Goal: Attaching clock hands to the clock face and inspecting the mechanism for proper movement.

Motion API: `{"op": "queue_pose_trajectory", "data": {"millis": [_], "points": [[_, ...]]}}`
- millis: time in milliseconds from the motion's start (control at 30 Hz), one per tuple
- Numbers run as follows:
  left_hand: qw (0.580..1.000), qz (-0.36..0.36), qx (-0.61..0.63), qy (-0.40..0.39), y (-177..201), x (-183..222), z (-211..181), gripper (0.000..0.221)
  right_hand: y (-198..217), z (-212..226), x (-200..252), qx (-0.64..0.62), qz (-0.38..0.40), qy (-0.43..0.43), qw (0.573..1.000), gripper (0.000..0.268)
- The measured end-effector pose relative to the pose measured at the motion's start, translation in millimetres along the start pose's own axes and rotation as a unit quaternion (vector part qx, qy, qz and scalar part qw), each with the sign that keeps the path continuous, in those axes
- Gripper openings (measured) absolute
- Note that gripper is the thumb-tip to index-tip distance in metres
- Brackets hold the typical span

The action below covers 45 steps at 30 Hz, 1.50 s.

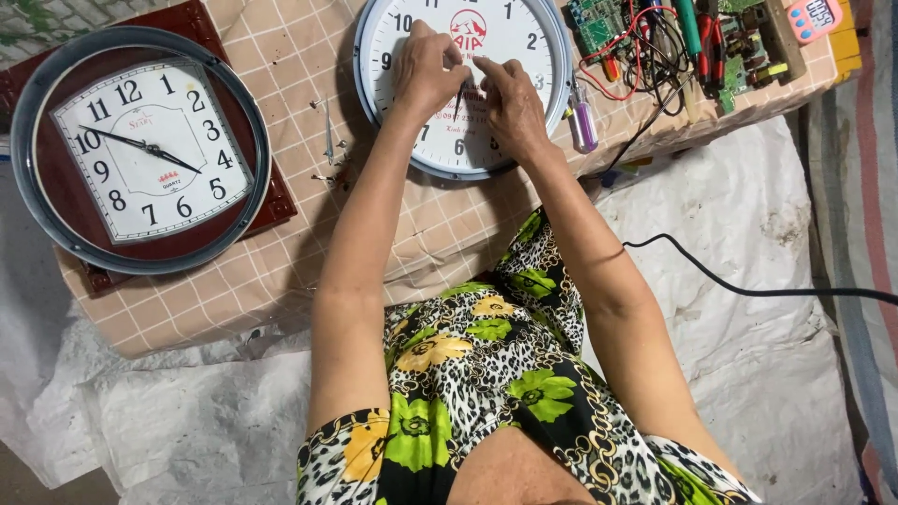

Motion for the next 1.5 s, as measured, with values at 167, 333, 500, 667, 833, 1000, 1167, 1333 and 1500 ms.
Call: {"op": "queue_pose_trajectory", "data": {"millis": [167, 333, 500, 667, 833, 1000, 1167, 1333, 1500], "points": [[0.999, 0.009, -0.040, 0.034, 13.2, 8.7, -17.2, 0.022, -1.5, -2.5, -11.4, 0.064, 0.011, 0.061, 0.996, 0.048], [0.999, -0.009, -0.039, 0.037, -3.7, 2.7, -5.0, 0.028, -5.0, -9.3, -15.0, 0.059, 0.017, 0.069, 0.996, 0.040], [0.997, -0.005, -0.063, 0.043, -7.0, -7.0, -3.9, 0.030, -9.2, -14.1, -12.6, 0.072, -0.017, 0.130, 0.989, 0.024], [0.997, 0.010, -0.068, 0.039, -0.3, -12.3, -9.2, 0.026, -14.8, -30.3, -21.5, 0.069, 0.010, 0.063, 0.996, 0.052], [0.993, 0.036, -0.097, 0.065, -9.0, -18.1, -4.2, 0.027, -17.5, -32.3, -38.1, 0.068, 0.021, 0.053, 0.996, 0.040], [0.994, 0.040, -0.072, 0.076, -9.5, -22.2, 0.6, 0.030, -18.0, -30.9, -50.6, 0.070, 0.029, 0.091, 0.993, 0.012], [0.986, 0.076, -0.099, 0.110, -8.4, -25.6, -1.7, 0.036, -27.8, -40.4, -55.7, 0.082, 0.046, 0.074, 0.993, 0.012], [0.980, 0.116, -0.104, 0.123, -1.0, -30.7, -10.7, 0.034, -20.6, -25.8, -57.9, 0.092, 0.044, 0.099, 0.990, 0.002], [0.981, 0.108, -0.127, 0.094, -4.1, -32.7, -11.0, 0.027, -23.8, -26.1, -51.3, 0.145, 0.054, 0.100, 0.983, 0.008]]}}
Point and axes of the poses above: each hand's wrist, its own x-axis away from the middle knuckle, its own y-axis out of the back of the hand, z = x × y, the point moved 3 cm from there along -x, towards the middle knuckle, and after that the axes turned 13 degrees about -z, right-handed, at the moved point
